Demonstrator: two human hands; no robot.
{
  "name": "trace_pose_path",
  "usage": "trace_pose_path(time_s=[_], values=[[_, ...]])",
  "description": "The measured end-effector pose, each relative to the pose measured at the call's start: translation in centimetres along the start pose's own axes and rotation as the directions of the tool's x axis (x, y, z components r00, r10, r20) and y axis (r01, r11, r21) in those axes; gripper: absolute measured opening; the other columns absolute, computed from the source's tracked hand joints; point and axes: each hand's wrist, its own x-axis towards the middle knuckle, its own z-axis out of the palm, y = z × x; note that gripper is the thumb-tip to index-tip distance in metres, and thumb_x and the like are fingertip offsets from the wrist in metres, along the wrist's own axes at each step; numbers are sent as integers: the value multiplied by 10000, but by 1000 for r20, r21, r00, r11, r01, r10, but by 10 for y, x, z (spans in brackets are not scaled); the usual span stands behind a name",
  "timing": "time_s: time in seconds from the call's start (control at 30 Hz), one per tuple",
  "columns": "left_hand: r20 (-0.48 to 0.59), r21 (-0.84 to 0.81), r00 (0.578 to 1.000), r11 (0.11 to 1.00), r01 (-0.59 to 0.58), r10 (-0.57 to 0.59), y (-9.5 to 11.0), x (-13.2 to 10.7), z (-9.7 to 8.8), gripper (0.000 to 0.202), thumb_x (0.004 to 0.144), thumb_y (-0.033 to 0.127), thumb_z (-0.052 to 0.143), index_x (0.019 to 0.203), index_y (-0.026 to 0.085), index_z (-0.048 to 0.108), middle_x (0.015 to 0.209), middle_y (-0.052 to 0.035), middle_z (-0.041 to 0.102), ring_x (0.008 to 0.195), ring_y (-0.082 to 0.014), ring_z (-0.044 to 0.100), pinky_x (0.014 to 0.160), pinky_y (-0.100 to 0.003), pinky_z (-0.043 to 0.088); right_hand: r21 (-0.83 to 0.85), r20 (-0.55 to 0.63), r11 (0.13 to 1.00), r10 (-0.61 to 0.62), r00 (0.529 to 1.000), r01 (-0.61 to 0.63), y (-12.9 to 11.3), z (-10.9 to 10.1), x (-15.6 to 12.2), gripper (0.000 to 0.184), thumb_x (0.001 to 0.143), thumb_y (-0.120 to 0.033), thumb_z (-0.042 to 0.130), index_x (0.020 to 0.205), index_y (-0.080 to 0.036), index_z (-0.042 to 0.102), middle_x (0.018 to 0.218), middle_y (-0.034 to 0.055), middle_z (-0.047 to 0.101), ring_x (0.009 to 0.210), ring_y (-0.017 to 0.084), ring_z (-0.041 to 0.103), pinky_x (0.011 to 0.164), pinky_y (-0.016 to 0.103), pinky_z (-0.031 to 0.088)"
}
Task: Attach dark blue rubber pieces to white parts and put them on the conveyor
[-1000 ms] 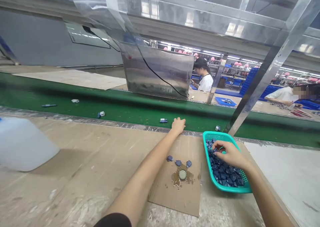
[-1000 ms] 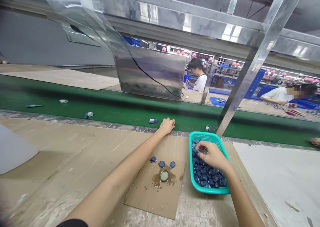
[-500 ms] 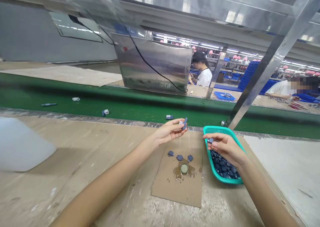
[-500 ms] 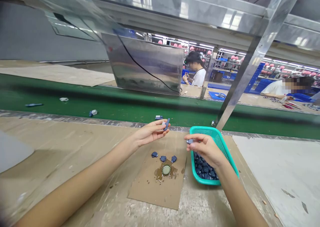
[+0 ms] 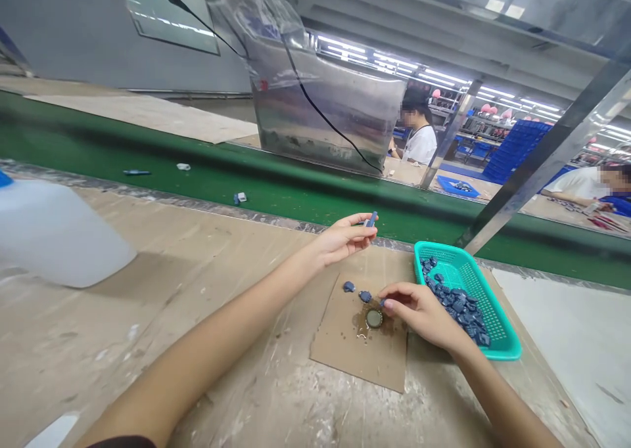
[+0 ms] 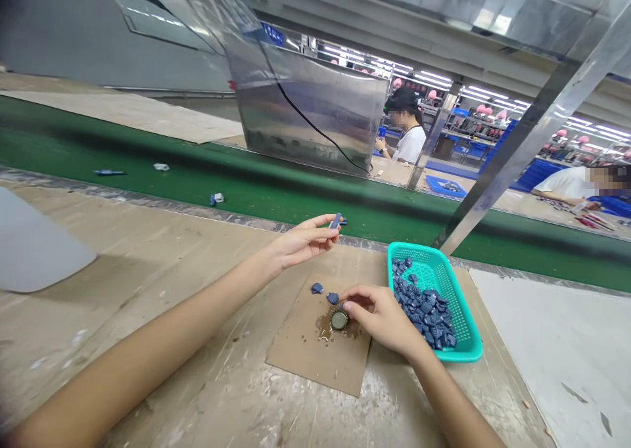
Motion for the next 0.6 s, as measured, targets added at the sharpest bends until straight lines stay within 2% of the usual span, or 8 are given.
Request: trace_pose_path(time_s=[0.13,0.27,0.33,0.4,0.6], values=[[-8,20,1000,1000,-4,5,3,-2,1,208,727,12,593,895,131,620,685,-5,581,602,-42,562,535,-125,419,-116,-7,991,-64,998,63,4,-6,1,159,828,-278,539,918,-193,640,890,60,652,816,230,600,725,349,483],[8,28,1000,999,23,-23,5,-4,2,190,796,69,534,954,130,619,814,-57,622,701,-101,613,599,-179,463,-150,6,978,-143,990,142,8,-8,1,112,799,-220,553,840,-203,656,909,64,607,876,231,570,743,339,478],[-4,25,1000,1000,19,-19,4,-3,2,184,809,55,499,943,106,615,869,-85,629,715,-104,613,641,-196,469,-182,-6,972,-155,988,151,8,-8,1,130,782,-178,544,840,-206,657,947,67,567,909,227,553,733,324,483],[-16,27,1000,999,16,-16,3,-3,2,176,814,36,473,915,72,613,841,-91,625,690,-87,596,669,-197,460,-235,-9,961,-151,988,145,7,-7,0,177,777,-133,511,854,-206,652,962,67,537,896,215,548,701,306,485],[19,146,1000,989,11,-14,-3,-3,3,221,727,54,596,943,95,615,604,33,513,522,-24,466,538,-167,344,-399,71,890,-212,975,222,-1,2,-4,222,791,-59,464,916,-209,570,840,37,566,760,195,539,662,307,433]])
